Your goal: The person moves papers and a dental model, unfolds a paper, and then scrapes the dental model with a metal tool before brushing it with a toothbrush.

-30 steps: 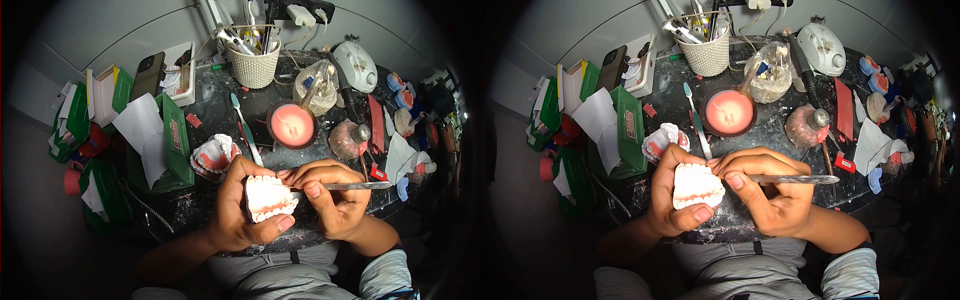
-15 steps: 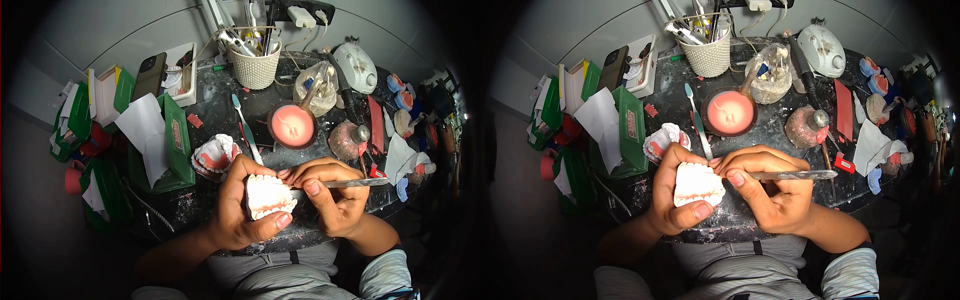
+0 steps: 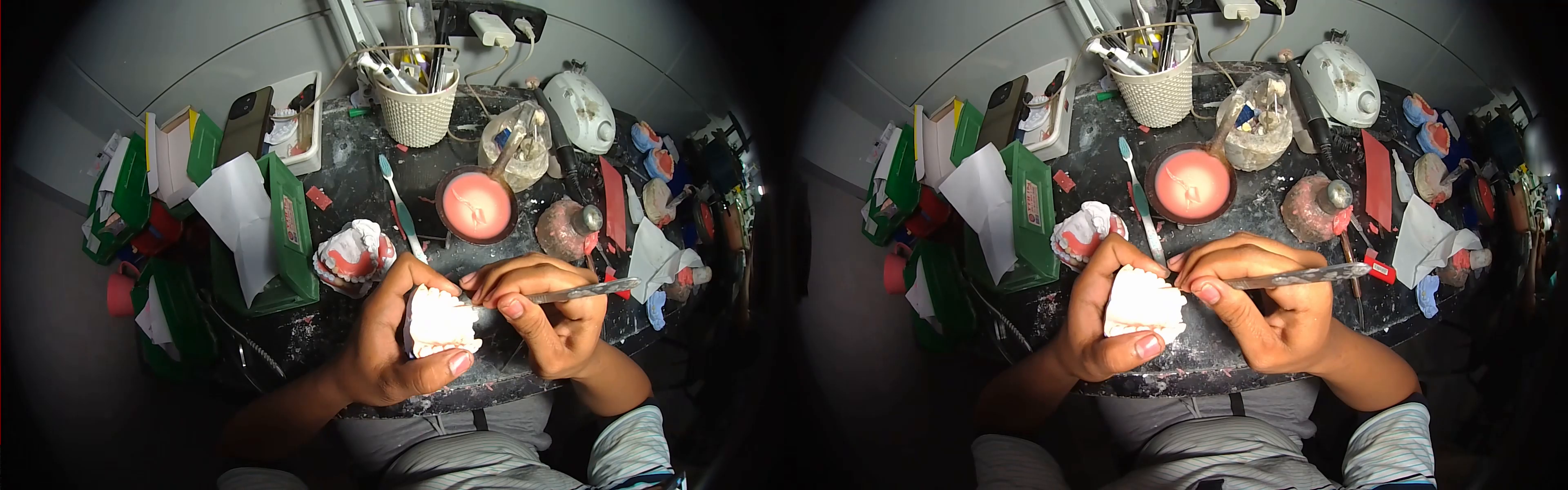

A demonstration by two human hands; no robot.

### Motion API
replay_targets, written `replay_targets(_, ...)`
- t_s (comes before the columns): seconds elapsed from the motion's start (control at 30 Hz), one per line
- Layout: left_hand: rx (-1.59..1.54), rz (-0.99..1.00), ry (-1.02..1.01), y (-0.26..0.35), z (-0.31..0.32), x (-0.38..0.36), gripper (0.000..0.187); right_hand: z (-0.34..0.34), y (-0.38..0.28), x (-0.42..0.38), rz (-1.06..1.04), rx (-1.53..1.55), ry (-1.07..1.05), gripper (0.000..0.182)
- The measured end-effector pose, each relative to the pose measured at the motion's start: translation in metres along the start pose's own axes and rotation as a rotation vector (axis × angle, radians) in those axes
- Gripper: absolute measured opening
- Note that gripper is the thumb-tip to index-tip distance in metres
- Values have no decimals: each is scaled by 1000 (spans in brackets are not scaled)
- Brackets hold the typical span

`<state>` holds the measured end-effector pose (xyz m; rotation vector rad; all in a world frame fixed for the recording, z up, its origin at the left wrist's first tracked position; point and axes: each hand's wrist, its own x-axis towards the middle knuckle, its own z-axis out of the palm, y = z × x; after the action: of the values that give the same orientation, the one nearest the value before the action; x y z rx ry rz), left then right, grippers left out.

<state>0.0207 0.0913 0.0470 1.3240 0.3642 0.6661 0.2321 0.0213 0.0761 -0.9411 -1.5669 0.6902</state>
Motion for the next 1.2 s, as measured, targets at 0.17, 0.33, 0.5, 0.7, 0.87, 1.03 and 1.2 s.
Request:
replay_targets(0.17, 19, -13, 3, 7, -1, -1, 54, 5, 4, -4, 5, 113, 60, 7)
replay_targets(0.33, 15, 15, -1, 4, 1, -1, 58, 8, 3, -4, -6, 118, 60, 7)
replay_targets(0.5, -19, 13, 23, 2, 4, -1, 59, 8, 2, -4, 2, 97, 53, 7)
replay_targets(0.7, -8, 26, 49, -3, 6, -3, 58, 9, 2, -3, -9, 71, 44, 7)
replay_targets(0.87, -17, -40, 25, 8, 2, -1, 51, 4, 3, -3, 12, 85, 22, 7)
replay_targets(1.03, 17, -58, -8, 9, -3, -1, 50, 1, -1, -2, 7, 54, 3, 6)
replay_targets(1.2, -63, -126, -21, 12, -4, 0, 51, 1, -5, 0, 3, 31, -13, 6)
